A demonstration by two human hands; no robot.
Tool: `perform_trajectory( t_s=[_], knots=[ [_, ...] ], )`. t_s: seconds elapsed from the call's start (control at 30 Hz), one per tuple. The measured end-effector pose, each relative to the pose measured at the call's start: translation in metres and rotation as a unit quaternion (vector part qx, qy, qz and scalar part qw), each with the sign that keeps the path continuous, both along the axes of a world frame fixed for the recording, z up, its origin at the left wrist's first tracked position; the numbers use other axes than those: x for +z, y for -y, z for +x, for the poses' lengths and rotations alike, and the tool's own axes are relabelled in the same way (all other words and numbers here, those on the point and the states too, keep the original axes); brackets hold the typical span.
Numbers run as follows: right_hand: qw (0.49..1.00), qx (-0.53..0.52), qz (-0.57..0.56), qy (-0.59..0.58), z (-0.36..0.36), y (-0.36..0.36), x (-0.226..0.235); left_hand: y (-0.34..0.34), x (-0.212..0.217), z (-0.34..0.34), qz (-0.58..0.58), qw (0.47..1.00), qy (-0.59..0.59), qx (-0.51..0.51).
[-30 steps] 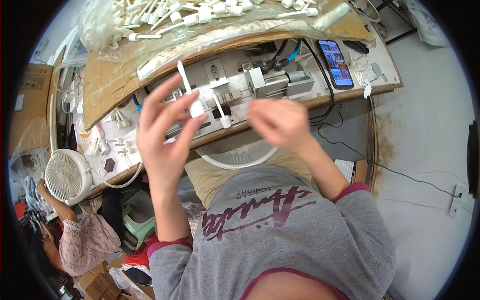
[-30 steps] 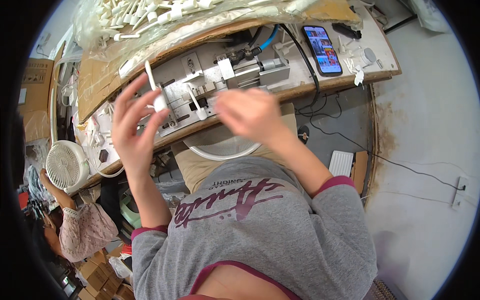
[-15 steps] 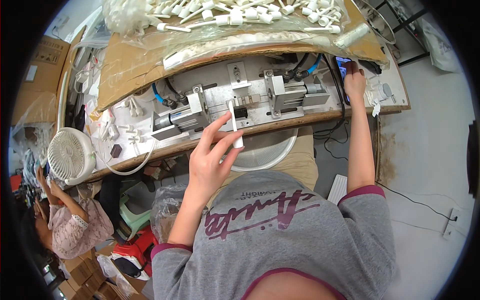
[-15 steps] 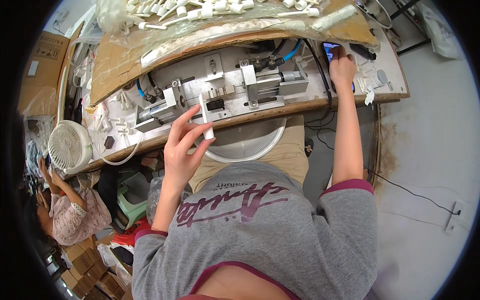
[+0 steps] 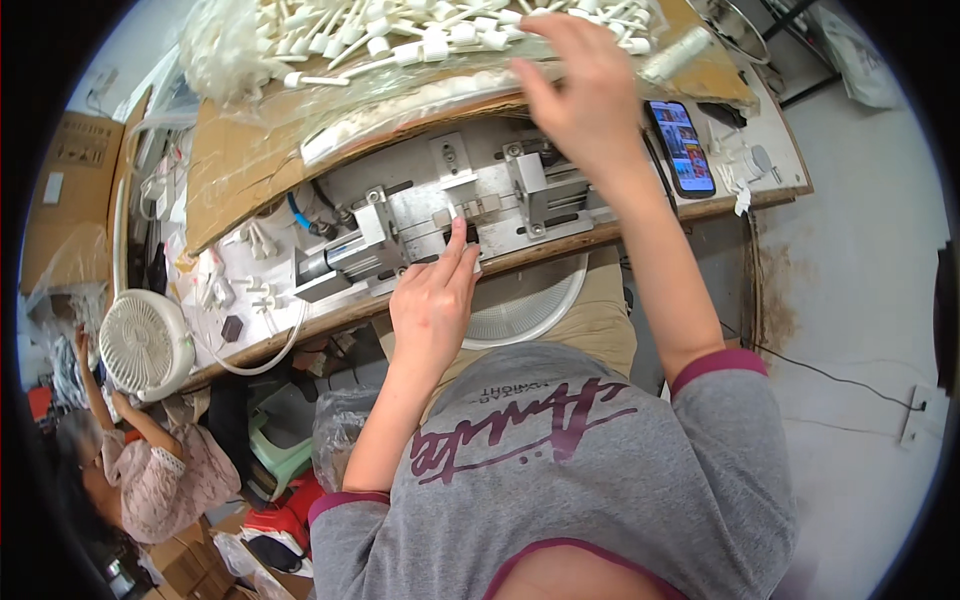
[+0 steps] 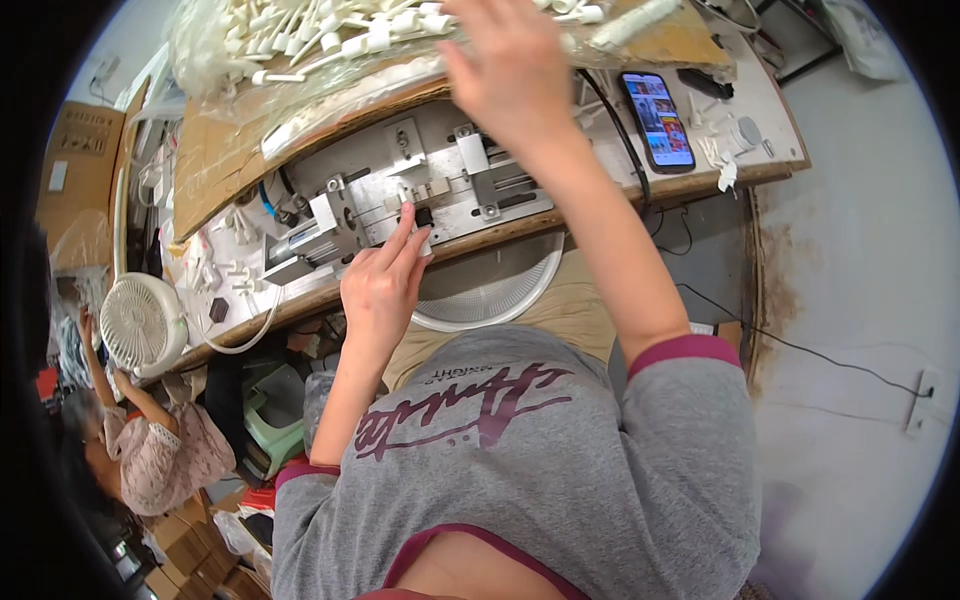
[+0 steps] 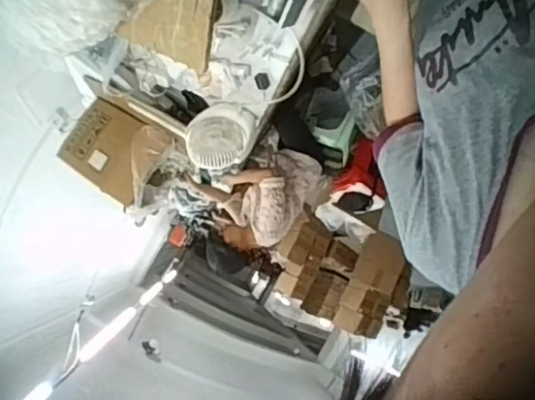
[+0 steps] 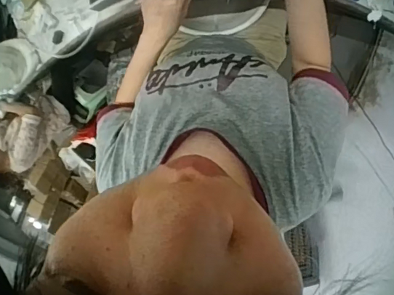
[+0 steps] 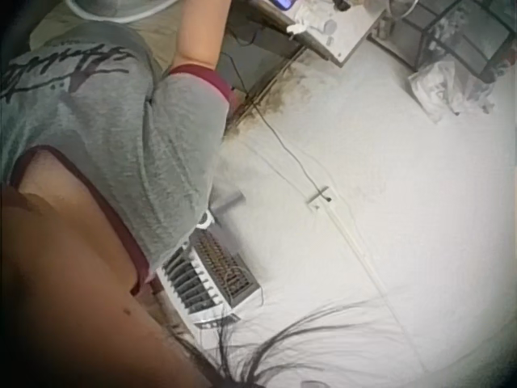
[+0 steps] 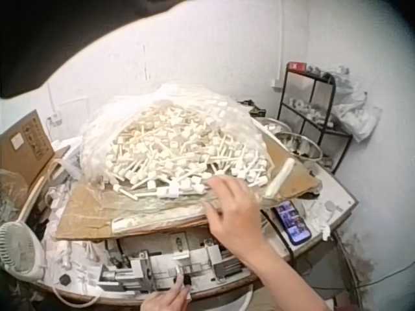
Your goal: Assembling small plastic components using a pneumatic workbench machine.
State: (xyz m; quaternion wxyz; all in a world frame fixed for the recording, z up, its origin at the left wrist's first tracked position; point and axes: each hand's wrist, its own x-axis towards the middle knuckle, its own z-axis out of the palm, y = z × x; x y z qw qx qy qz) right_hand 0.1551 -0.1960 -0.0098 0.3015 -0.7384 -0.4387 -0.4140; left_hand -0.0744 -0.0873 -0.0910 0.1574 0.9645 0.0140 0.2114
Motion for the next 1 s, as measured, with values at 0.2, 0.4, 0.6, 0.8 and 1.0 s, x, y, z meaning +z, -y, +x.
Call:
perform_trajectory(
  t_s=[0.2, 0.4, 0.6, 0.8, 1.0],
  knots=[
    [0.977, 0.013, -0.074, -0.2, 0.026, -0.046, -0.011, -0.004, 0.008, 0.01, 0.018, 1.0, -0.017, 0.011],
    [0.98, 0.06, -0.077, -0.172, 0.013, -0.044, 0.0, -0.001, 0.004, 0.009, 0.018, 0.999, -0.036, 0.034],
    [0.992, 0.061, -0.02, -0.109, 0.003, -0.034, 0.002, -0.001, 0.009, 0.008, 0.002, 0.999, -0.039, 0.027],
    [0.938, 0.092, 0.134, -0.306, -0.041, -0.011, 0.001, -0.002, 0.038, 0.023, -0.211, 0.975, 0.065, 0.015],
    [0.754, 0.289, 0.275, -0.522, -0.1, -0.012, -0.022, -0.004, 0.054, 0.061, -0.254, 0.932, 0.259, 0.0]
  ],
)
